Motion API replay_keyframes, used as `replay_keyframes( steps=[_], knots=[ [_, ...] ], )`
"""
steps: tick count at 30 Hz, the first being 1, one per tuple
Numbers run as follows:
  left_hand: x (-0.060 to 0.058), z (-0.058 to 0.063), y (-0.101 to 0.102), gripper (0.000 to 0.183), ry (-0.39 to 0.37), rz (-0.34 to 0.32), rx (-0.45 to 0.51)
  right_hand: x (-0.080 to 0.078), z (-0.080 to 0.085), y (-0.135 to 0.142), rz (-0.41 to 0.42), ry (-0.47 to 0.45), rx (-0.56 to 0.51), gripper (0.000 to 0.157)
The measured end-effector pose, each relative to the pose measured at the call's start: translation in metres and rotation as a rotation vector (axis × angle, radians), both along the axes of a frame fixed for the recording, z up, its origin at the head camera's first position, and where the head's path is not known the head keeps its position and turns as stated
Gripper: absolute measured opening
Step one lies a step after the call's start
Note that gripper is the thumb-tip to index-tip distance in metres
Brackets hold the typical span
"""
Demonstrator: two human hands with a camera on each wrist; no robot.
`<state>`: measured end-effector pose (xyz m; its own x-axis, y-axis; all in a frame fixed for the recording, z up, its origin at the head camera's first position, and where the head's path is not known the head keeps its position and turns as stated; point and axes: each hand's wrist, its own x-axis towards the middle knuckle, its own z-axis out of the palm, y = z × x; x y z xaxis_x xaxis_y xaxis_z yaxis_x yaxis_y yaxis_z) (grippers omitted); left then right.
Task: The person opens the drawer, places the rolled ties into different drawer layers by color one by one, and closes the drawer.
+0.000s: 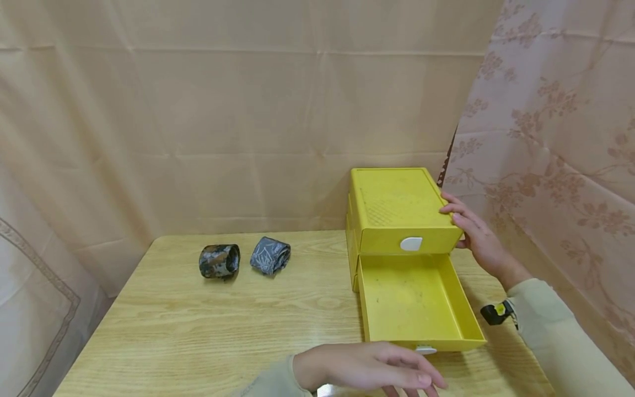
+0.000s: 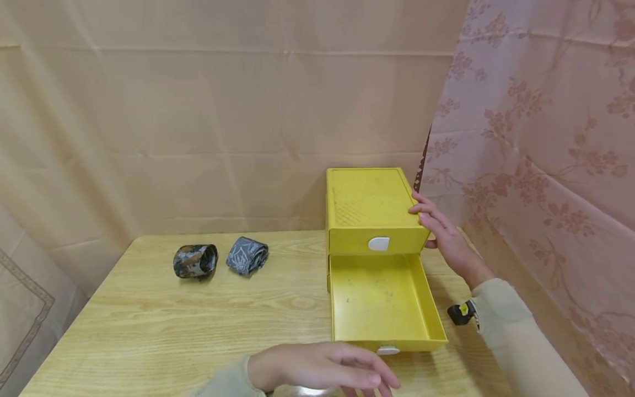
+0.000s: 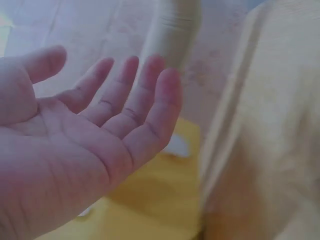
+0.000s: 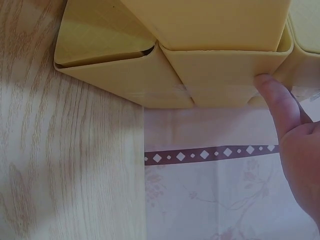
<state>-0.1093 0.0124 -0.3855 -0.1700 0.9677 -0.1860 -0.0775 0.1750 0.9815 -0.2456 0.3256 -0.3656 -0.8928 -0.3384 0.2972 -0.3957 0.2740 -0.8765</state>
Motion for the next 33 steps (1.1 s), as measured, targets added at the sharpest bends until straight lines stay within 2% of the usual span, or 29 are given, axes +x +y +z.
replay_keyframes(
  steps=[3, 6, 13, 16, 21, 24, 27, 30, 33],
  knots=[
    [-0.003, 0.014, -0.008, 0.034, 0.069, 0.006, 0.022, 0.001, -0.001, 0.000, -0.002, -0.005, -0.002, 0.041],
    [-0.006, 0.025, -0.017, 0.032, 0.146, 0.042, 0.038, 0.001, -0.001, 0.000, -0.006, -0.001, -0.001, 0.041],
    [-0.020, 0.043, -0.037, 0.030, 0.276, 0.130, 0.127, 0.001, -0.001, 0.000, -0.008, 0.000, 0.002, 0.040],
    [-0.027, 0.050, -0.046, 0.028, 0.359, 0.179, 0.164, 0.001, 0.000, 0.000, -0.002, 0.002, 0.000, 0.040],
    [-0.040, 0.063, -0.063, 0.027, 0.554, 0.280, 0.183, 0.001, 0.001, -0.001, 0.009, 0.006, -0.005, 0.040],
    [-0.049, 0.068, -0.071, 0.025, 0.649, 0.347, 0.182, 0.001, 0.002, -0.001, -0.001, 0.006, -0.002, 0.040],
    [-0.057, 0.071, -0.078, 0.022, 0.697, 0.416, 0.172, 0.000, 0.003, -0.002, -0.009, 0.007, -0.005, 0.040],
    [-0.063, 0.071, -0.086, 0.022, 0.751, 0.486, 0.153, 0.000, 0.003, -0.002, -0.011, 0.006, -0.010, 0.039],
    [-0.070, 0.070, -0.092, 0.021, 0.844, 0.560, 0.136, 0.000, 0.003, -0.002, -0.005, 0.003, -0.011, 0.039]
  ],
)
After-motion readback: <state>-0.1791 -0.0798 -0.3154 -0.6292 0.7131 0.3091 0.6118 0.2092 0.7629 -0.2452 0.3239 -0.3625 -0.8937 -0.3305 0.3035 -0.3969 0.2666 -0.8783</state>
